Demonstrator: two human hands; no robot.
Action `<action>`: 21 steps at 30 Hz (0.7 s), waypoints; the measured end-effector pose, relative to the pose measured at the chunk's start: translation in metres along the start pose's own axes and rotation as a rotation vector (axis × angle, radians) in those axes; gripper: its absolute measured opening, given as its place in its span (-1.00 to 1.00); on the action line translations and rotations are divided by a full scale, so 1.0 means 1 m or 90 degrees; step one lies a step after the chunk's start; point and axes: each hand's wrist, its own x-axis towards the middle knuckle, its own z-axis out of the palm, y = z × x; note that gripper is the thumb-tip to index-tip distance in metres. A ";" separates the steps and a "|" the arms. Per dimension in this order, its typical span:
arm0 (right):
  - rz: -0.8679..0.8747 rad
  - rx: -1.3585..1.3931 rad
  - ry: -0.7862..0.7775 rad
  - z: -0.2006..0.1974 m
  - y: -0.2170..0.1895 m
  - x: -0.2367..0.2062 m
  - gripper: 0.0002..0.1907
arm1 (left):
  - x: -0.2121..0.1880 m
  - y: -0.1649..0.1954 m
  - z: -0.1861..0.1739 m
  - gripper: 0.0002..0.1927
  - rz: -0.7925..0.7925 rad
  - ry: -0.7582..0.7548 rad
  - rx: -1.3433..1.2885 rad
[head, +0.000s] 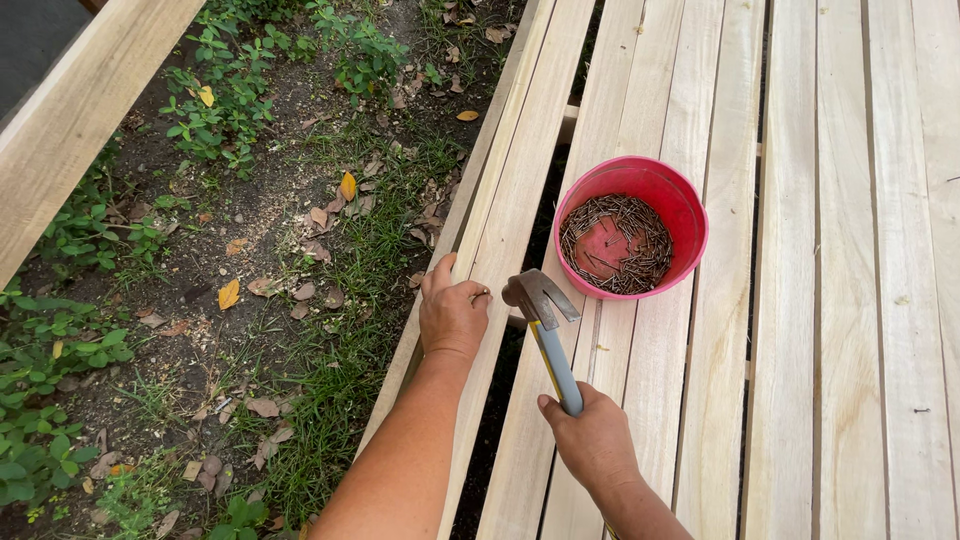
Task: The person takes nails one at a time from a pink bucket and hammers them into the slats of a wooden frame, working along the slats and moving the bucket to reach new sections.
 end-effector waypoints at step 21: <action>-0.021 -0.104 0.005 0.003 -0.028 0.006 -0.66 | -0.004 -0.016 0.010 -0.90 -0.016 -0.021 -0.010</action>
